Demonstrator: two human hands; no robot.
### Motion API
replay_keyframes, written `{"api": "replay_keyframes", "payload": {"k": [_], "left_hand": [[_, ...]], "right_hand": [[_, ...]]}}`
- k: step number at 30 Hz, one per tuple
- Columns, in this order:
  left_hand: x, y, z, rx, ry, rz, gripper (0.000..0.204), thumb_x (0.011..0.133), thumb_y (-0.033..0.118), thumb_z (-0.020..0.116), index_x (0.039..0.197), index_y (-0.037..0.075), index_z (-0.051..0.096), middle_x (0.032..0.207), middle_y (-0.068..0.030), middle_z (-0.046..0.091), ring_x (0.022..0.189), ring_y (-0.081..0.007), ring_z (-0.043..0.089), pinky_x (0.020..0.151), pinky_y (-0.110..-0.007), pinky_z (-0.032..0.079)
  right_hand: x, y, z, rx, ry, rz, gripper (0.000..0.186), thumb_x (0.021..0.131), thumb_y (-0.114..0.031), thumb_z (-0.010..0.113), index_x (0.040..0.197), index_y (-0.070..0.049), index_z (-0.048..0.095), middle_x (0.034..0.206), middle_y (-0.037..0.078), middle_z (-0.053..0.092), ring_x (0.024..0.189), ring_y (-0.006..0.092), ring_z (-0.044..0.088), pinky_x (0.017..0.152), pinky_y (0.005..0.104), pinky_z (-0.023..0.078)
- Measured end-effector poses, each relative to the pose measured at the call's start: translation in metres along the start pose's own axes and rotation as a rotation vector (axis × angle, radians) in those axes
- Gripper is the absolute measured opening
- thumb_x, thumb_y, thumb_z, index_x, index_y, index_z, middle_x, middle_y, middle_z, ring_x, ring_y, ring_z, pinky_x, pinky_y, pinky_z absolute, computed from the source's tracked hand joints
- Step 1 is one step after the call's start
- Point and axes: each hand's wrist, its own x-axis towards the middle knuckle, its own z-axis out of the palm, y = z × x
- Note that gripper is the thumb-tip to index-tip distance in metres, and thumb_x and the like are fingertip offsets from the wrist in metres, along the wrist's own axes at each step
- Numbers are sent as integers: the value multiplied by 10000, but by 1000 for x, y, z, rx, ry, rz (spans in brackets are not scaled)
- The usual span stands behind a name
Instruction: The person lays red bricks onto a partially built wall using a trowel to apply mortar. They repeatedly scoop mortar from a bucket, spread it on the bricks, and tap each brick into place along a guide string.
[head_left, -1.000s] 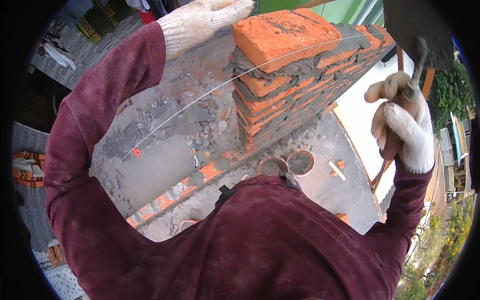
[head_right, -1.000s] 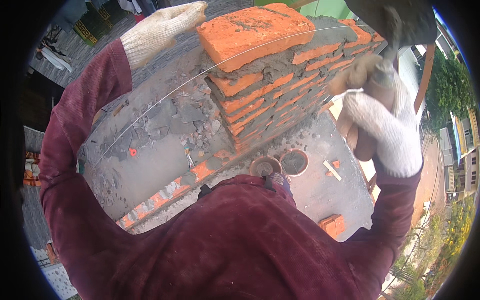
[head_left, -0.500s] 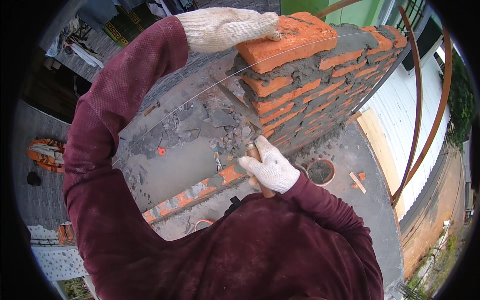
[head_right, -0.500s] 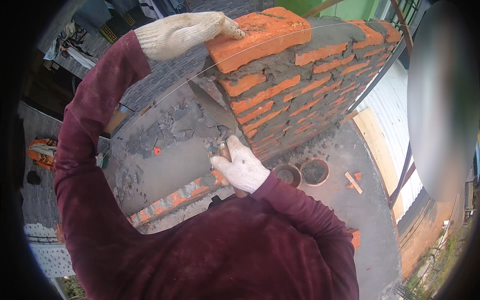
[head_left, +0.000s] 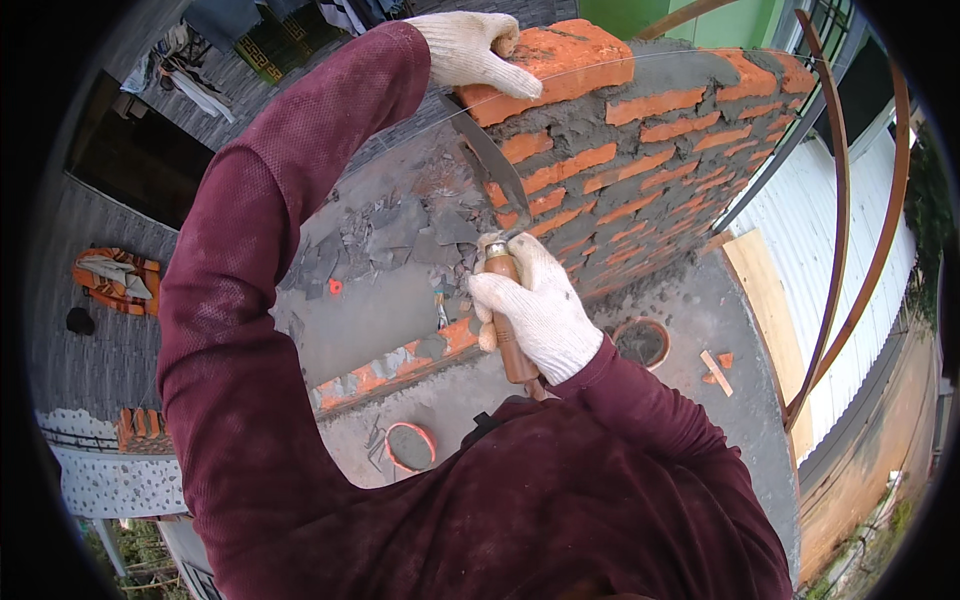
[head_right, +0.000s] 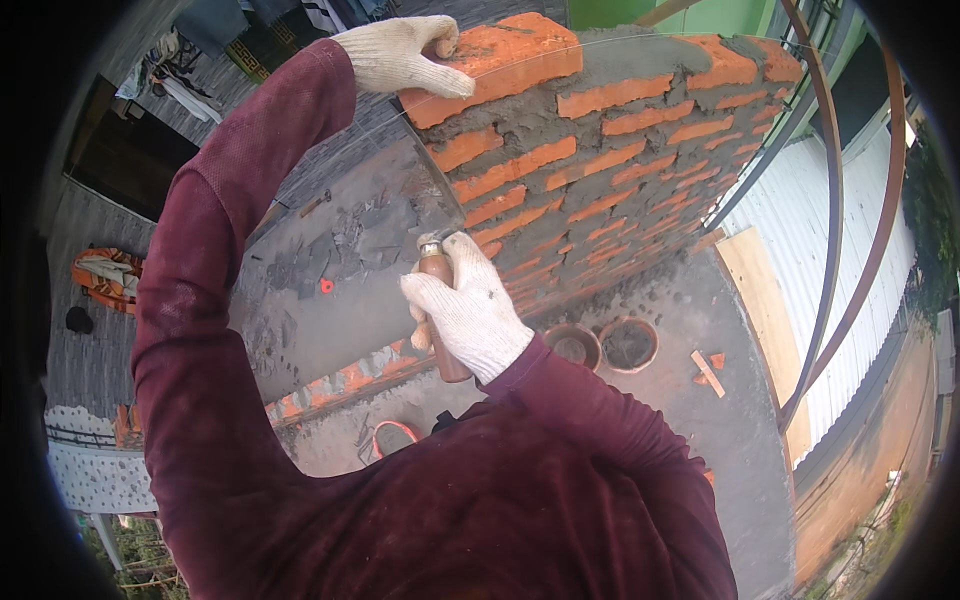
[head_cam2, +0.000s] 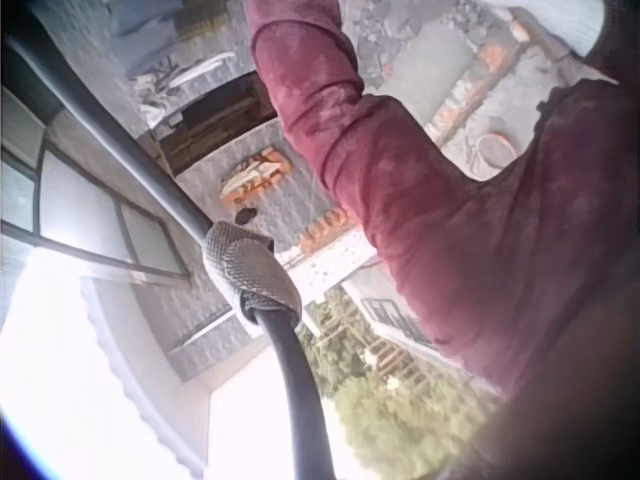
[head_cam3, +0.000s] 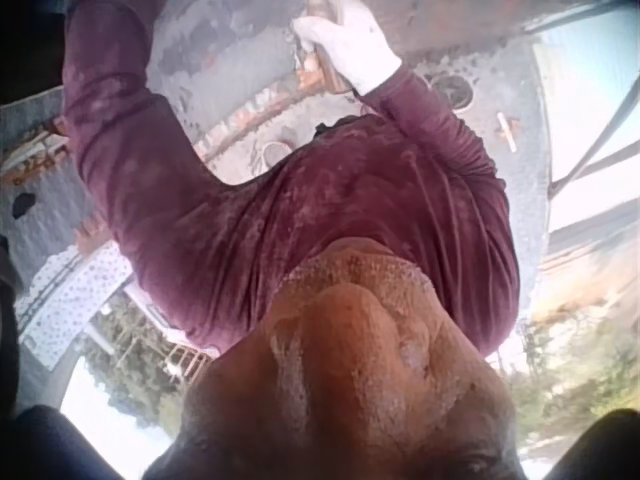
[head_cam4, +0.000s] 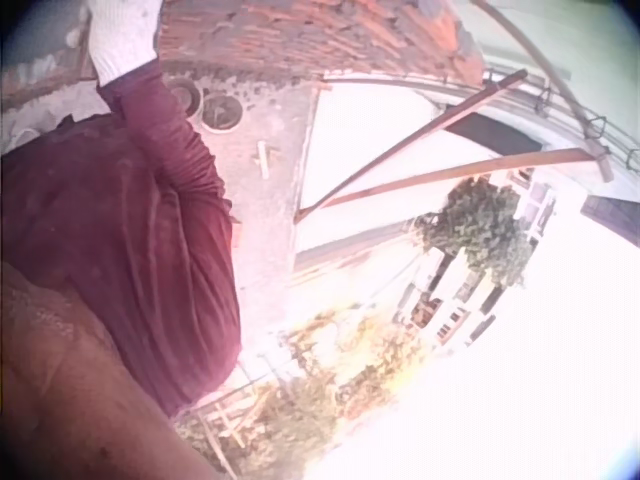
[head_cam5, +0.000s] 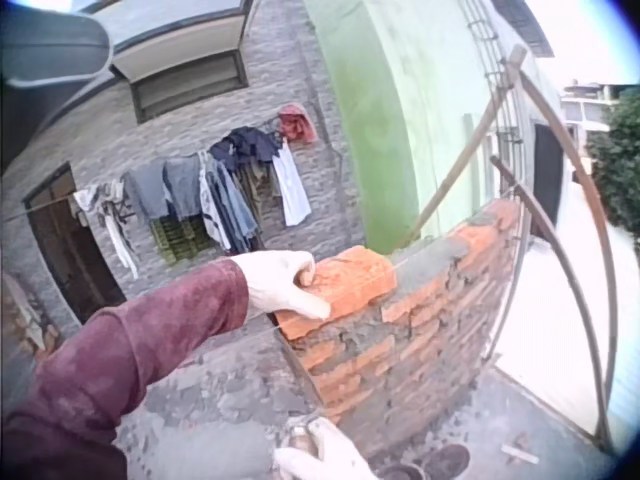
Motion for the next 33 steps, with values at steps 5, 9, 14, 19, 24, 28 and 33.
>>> {"api": "replay_keyframes", "payload": {"k": [5, 9, 14, 19, 24, 28, 33], "left_hand": [[-4, -15, 28, -98, 268, 127, 963, 802, 775, 699, 1448, 80, 534, 1359, -221, 600, 1277, -347, 583, 1098, -425, 455], [-5, -5, 9, -82, 29, 39, 895, 916, 732, 586, 1574, 145, 430, 1565, -202, 446, 1453, -368, 426, 1215, -463, 337], [-11, -23, 12, -93, 104, 20, 800, 999, 718, 411, 1541, 133, 482, 1602, -167, 404, 1480, -353, 383, 1231, -462, 300], [-10, -13, 9, -68, 98, 87, 802, 985, 726, 435, 1496, 115, 538, 1556, -167, 480, 1438, -343, 455, 1212, -421, 352], [-8, -7, 1, -45, 87, 133, 836, 979, 735, 429, 1508, 95, 516, 1571, -170, 465, 1452, -348, 438, 1211, -414, 356], [-15, 0, 2, -37, 45, 67, 842, 982, 736, 416, 1532, 102, 487, 1595, -170, 434, 1472, -355, 409, 1227, -426, 331], [-14, 2, -4, -202, 30, 47, 823, 969, 703, 490, 1533, 104, 477, 1526, -174, 514, 1427, -354, 468, 1191, -423, 367]], "right_hand": [[-55, 13, -61, 14, -48, 4, 448, 941, -167, 610, 1308, 54, 479, 812, 87, 603, 545, 146, 584, 556, 271, 502], [-75, 60, -122, 227, 39, -127, 376, 949, -153, 565, 1268, 36, 505, 789, 75, 587, 516, 131, 526, 559, 280, 477], [-30, 63, -154, -296, -53, 42, 311, 947, -286, 649, 1039, 8, 613, 746, 67, 597, 579, 126, 560, 576, 275, 467], [44, 34, -156, -781, -19, -292, 432, 928, -409, 704, 915, 19, 647, 714, 121, 622, 689, 218, 615, 667, 380, 489], [92, -14, -207, -1086, 20, -251, 476, 933, -439, 690, 904, 34, 648, 688, 131, 587, 650, 192, 574, 625, 375, 464], [96, -32, -244, -1115, 16, -288, 434, 935, -406, 692, 869, 22, 662, 671, 94, 573, 637, 163, 542, 616, 357, 454], [95, -47, -292, -1092, 36, -298, 405, 940, -385, 686, 868, 13, 668, 663, 70, 569, 628, 137, 541, 606, 328, 447]]}}
